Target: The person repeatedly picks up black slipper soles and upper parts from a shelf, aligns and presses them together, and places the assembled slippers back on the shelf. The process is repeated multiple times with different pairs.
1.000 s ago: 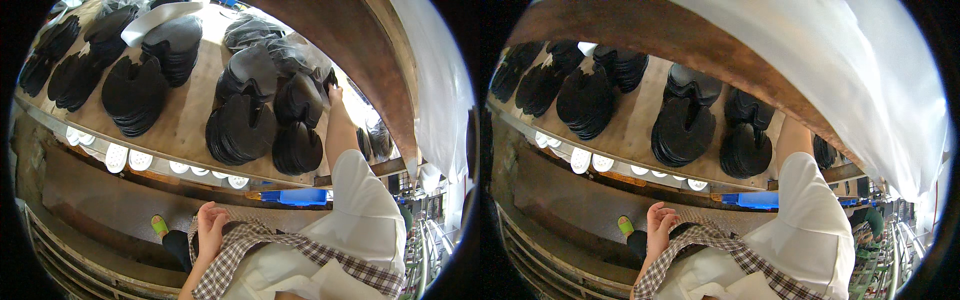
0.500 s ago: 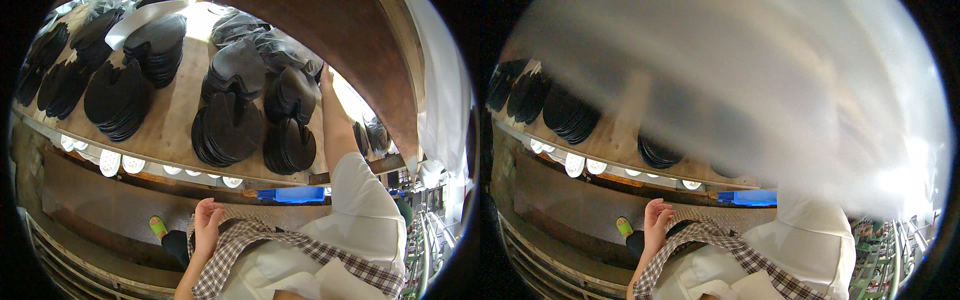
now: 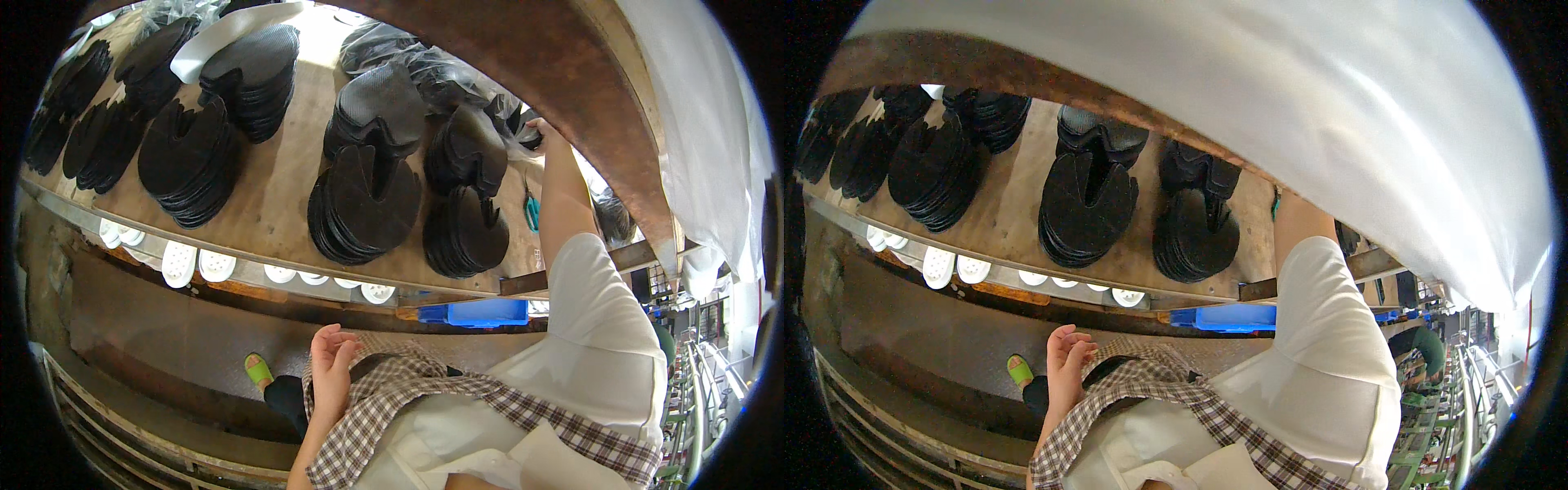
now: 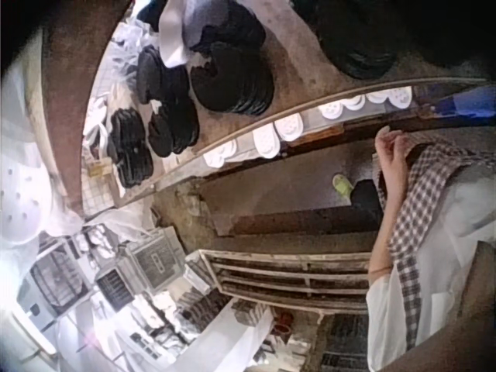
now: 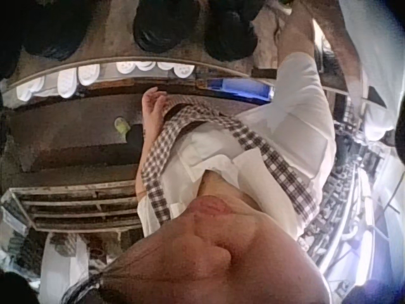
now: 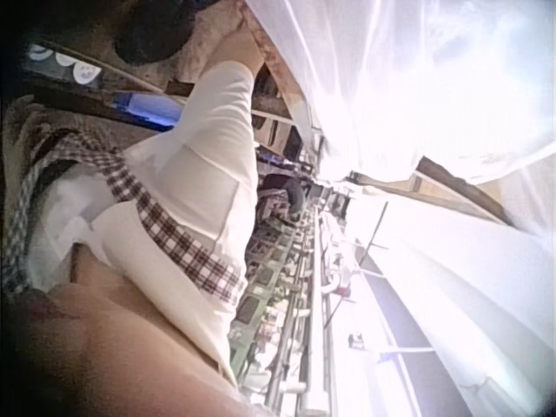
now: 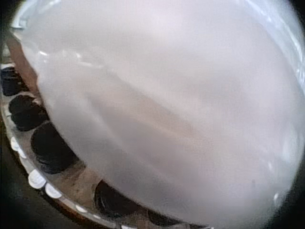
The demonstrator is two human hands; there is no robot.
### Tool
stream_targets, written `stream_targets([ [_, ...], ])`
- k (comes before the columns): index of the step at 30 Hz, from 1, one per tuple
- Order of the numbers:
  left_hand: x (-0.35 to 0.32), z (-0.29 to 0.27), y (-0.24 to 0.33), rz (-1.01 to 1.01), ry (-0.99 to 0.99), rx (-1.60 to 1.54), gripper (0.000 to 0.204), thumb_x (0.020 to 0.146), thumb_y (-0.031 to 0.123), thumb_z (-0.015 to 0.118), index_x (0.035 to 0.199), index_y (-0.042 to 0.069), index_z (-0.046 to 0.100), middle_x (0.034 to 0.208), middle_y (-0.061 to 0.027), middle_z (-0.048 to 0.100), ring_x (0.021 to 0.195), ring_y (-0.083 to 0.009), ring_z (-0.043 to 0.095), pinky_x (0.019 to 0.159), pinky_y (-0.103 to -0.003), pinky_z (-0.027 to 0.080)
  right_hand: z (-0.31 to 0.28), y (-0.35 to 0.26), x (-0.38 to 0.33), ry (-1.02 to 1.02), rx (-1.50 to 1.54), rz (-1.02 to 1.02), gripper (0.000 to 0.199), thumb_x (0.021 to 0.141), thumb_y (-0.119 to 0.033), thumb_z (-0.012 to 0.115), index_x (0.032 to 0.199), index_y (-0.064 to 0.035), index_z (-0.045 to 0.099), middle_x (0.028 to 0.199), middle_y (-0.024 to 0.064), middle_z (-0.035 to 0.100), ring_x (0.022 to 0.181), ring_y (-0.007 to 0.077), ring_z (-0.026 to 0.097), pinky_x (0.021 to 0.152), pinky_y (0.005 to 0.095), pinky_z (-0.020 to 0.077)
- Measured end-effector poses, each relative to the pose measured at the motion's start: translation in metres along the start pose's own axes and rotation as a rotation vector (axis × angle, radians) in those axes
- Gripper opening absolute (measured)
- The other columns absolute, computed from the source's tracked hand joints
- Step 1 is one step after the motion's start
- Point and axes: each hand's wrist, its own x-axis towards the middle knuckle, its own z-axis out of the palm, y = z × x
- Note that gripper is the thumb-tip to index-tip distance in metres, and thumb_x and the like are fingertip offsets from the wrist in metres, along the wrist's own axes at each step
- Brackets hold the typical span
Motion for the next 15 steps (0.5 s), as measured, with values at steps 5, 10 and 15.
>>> stream_targets([
  [5, 0.000, -0.003, -0.002, -0.005, -0.018, 0.052, 0.032, 0.090, 0.002, 0.053, 0.121, 0.007, 0.045, 0.102, -0.0068, 0.059, 0.088, -0.0148, 0.059, 0.076, -0.025, 0.046, -0.012, 0.010, 0.000, 0.014, 0.261, 0.051, 0.041, 0.086, -0.030, 0.054, 0.118, -0.0044, 0.056, 0.117, 0.0194, 0.059, 0.109, 0.0352, 0.057, 0.095, 0.0458, 0.0448],
  [10, -0.006, -0.011, 0.001, -0.035, -0.048, 0.070, 0.030, 0.091, 0.002, 0.052, 0.120, 0.008, 0.046, 0.101, -0.0056, 0.059, 0.086, -0.0143, 0.060, 0.074, -0.025, 0.046, -0.022, -0.019, -0.019, 0.025, 0.560, 0.046, 0.042, 0.086, -0.027, 0.056, 0.121, -0.0040, 0.054, 0.119, 0.0193, 0.058, 0.110, 0.0346, 0.056, 0.096, 0.0463, 0.0448],
  [15, -0.013, -0.025, 0.012, -0.013, -0.136, 0.085, 0.029, 0.091, 0.003, 0.052, 0.120, 0.008, 0.046, 0.102, -0.0057, 0.059, 0.087, -0.0143, 0.060, 0.074, -0.026, 0.045, -0.038, -0.049, -0.068, -0.014, 0.878, 0.025, 0.043, 0.086, -0.025, 0.058, 0.123, -0.0037, 0.052, 0.121, 0.0192, 0.057, 0.111, 0.0340, 0.055, 0.096, 0.0468, 0.0448],
])
